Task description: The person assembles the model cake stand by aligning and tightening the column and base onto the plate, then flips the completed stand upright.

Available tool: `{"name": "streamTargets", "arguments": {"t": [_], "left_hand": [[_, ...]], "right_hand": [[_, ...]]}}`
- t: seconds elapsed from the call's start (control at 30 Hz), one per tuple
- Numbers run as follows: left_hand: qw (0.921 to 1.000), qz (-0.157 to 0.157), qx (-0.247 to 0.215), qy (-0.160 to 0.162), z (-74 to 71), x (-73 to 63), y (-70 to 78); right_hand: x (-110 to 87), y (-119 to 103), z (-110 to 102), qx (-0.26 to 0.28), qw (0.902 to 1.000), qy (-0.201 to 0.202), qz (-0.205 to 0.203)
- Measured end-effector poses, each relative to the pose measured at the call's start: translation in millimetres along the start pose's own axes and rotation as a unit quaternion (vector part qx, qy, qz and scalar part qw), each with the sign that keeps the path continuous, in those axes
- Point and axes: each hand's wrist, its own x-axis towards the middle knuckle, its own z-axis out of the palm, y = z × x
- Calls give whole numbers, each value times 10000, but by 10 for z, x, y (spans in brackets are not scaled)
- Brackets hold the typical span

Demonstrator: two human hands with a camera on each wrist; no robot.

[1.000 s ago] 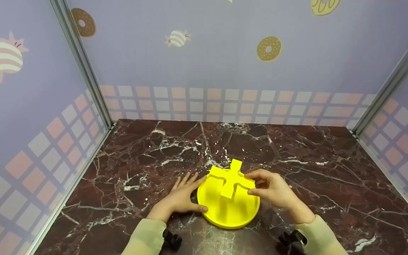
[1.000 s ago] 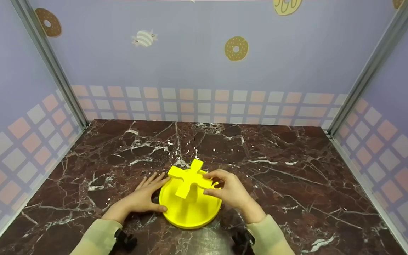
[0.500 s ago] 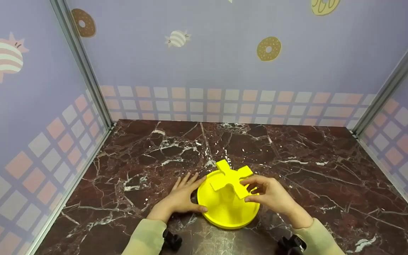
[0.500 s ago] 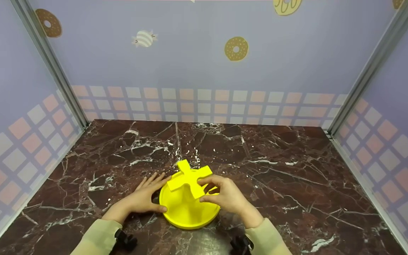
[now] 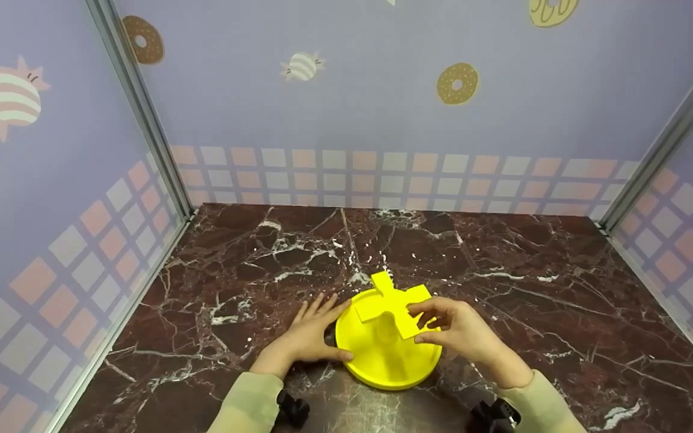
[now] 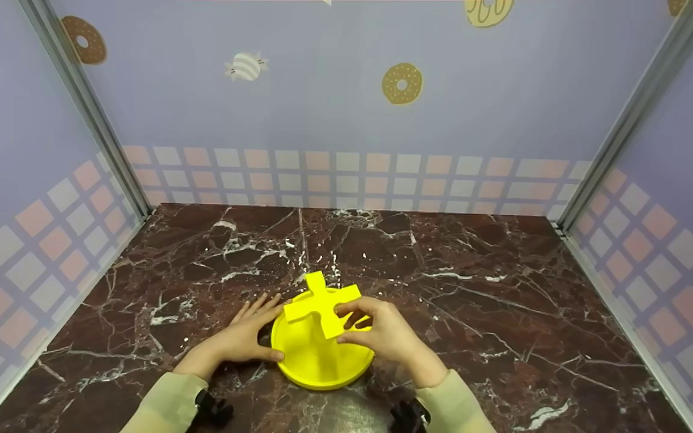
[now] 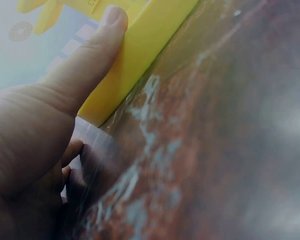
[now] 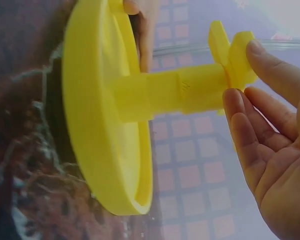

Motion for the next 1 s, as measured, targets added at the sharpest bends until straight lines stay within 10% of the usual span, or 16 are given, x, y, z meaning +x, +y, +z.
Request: {"name": "streamTargets", "arguments": {"t": [0.53, 1.0], "left_hand": [[10000, -45, -35, -11, -2, -2, 22], [10000, -43, 16, -12, 5, -1, 8]], "right_hand": [[187, 130, -322, 581, 9943, 887, 110], [303, 268, -211, 418, 9974, 204, 542]]}}
